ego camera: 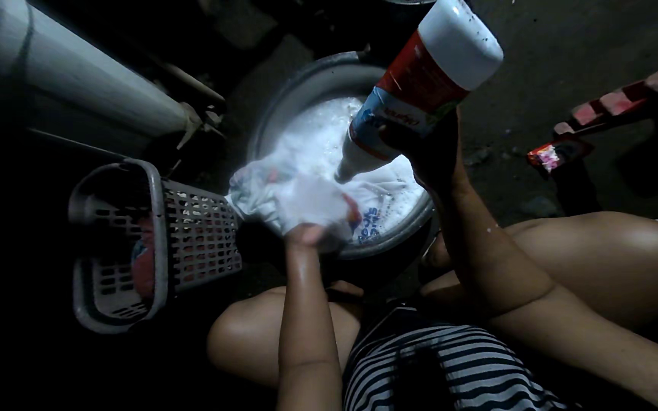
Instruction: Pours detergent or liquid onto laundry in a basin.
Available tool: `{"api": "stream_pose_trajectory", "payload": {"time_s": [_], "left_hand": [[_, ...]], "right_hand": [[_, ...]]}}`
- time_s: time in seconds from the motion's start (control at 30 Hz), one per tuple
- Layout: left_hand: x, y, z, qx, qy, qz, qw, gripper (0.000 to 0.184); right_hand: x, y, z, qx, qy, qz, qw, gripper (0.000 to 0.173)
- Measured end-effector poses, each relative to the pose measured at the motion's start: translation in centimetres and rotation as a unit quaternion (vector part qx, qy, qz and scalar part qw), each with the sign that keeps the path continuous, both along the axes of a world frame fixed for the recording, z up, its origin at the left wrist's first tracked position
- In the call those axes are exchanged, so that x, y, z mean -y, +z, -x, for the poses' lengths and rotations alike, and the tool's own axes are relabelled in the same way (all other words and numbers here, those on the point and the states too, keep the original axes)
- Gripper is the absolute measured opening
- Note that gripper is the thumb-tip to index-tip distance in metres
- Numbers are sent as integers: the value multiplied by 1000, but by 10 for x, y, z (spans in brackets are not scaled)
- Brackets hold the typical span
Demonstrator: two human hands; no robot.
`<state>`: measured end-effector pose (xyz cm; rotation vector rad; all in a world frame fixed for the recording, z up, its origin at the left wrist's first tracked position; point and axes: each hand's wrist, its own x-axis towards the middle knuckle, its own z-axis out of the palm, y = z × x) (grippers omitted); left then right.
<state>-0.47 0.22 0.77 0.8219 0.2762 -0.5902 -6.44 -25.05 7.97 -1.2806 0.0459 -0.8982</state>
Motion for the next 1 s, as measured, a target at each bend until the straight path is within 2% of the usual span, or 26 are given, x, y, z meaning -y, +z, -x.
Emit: {"api": "stream_pose_trajectory", "payload": {"time_s": [0.1,0.27,0.4,0.5,0.67,0.77,1.0], "left_hand": [[0,-1,-1,11,-6,17,1000,52],[-2,-4,-4,34,-22,48,998,44],[-3,-7,-5,36,-20,54,998,37],[-4,-10,-6,36,-17,64,997,32],[3,-5,-3,-3,5,35,999,44],[5,-4,-4,-14,-3,21,1000,52],[4,-4,-2,-10,-6,43,999,41]], "right_hand": [[0,0,0,-8,-4,11,1000,60],[0,-3,-3,3,-37,14,999,55],[3,-1,0,-19,-12,12,1000,62],[0,0,1,-3,6,-6,1000,59],[-16,7,1,5,18,-19,1000,56],[-23,5,2,-3,17,-26,1000,61],[-20,6,5,-22,19,0,1000,64]]}}
